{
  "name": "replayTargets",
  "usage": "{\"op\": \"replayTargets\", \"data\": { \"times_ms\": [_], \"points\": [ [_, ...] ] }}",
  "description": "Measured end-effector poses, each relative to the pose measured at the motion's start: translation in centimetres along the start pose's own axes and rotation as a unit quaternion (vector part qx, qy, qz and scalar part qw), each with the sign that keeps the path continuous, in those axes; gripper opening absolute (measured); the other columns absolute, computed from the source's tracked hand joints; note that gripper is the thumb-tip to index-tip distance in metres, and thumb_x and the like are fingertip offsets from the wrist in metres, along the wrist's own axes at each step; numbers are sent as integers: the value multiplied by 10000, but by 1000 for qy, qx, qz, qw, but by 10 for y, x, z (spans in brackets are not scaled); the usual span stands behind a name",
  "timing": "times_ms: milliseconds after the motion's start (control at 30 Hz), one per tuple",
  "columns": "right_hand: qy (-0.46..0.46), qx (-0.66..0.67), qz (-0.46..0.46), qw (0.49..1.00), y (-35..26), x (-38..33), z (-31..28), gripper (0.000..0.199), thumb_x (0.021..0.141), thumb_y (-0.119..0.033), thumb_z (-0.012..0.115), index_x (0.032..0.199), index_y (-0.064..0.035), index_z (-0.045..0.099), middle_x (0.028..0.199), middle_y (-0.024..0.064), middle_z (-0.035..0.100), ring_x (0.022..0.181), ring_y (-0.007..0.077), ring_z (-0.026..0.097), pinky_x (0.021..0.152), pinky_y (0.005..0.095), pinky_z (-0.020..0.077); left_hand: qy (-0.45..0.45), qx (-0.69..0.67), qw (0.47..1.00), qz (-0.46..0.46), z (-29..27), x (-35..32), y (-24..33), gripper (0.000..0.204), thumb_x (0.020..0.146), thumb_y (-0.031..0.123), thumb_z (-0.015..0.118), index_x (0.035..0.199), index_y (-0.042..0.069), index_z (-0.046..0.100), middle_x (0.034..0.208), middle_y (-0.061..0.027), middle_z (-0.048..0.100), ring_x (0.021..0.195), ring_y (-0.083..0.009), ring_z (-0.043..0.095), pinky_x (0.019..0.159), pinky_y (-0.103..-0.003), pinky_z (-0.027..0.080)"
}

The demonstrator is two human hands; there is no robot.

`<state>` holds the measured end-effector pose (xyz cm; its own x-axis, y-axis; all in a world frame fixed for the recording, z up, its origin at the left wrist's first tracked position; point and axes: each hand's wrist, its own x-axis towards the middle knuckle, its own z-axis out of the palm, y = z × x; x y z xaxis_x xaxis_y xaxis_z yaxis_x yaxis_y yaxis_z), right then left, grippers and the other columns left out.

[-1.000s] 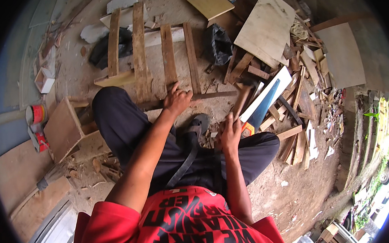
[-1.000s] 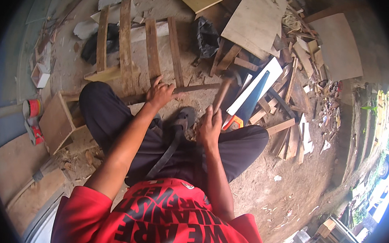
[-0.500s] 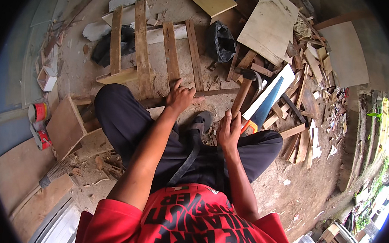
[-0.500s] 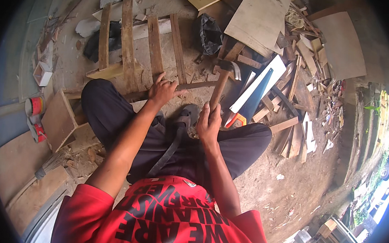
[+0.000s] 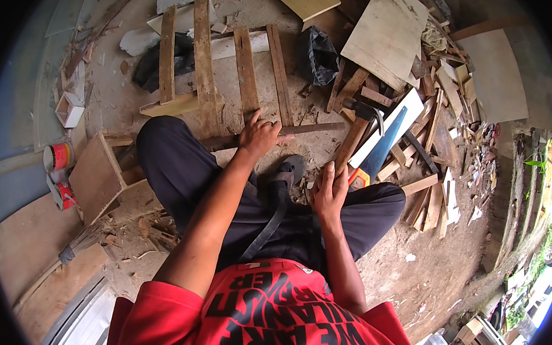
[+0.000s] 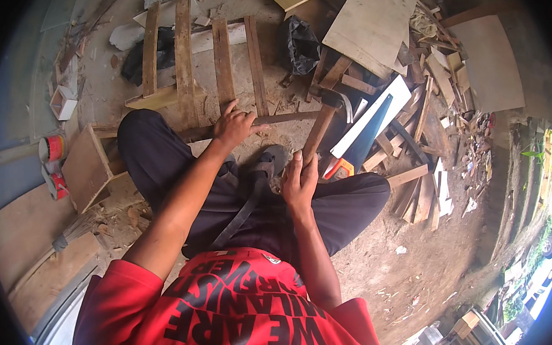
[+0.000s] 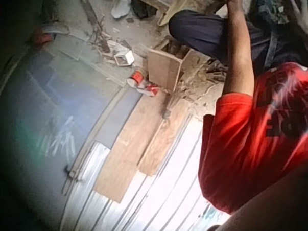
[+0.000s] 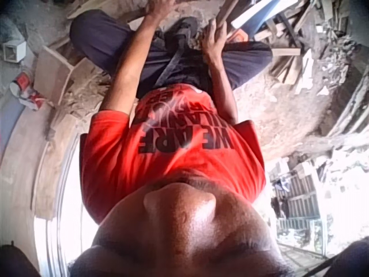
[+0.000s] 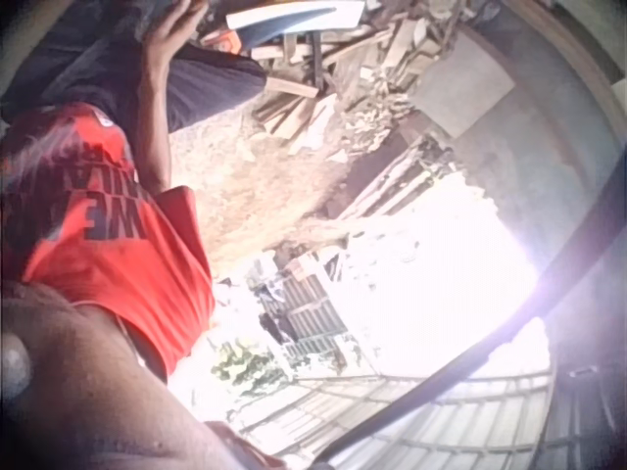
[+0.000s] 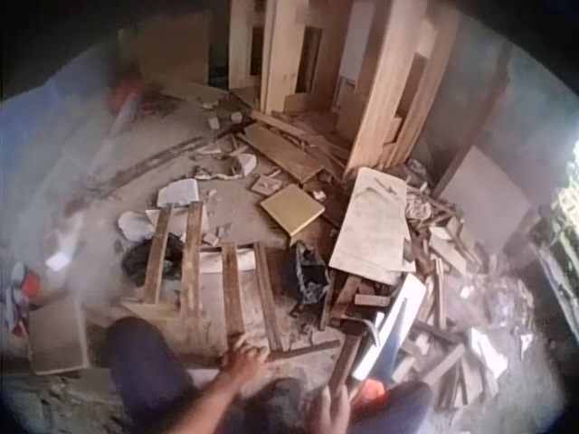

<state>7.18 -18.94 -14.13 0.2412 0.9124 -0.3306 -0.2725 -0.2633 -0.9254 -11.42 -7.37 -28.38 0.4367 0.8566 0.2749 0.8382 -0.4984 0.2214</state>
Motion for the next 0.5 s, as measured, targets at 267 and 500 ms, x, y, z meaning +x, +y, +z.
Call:
{"op": "replayTargets", "data": {
  "times_ms": [267, 500],
  "points": [
    [-17, 4, -137, 990, -59, -4, 26, 247, 1062, -253, 447, 1173, -33, 456, 677, -26, 437, 492, 37, 373, 415, 207, 317, 2, 24, 1000, 8, -5, 2, 1, 579, 847, 631, 624, 880, 61, 717, 551, -112, 631, 593, -245, 674, 1074, -386, 413],
    [-34, -79, -117, 989, 20, 21, -5, 282, 1059, -313, 455, 1015, -41, 512, 662, -16, 466, 534, 72, 430, 475, 250, 360, -58, 15, 998, -10, -10, 2, 5, 608, 902, 652, 521, 867, 64, 672, 633, -143, 673, 685, -261, 702, 1121, -416, 363]
  ]
}}
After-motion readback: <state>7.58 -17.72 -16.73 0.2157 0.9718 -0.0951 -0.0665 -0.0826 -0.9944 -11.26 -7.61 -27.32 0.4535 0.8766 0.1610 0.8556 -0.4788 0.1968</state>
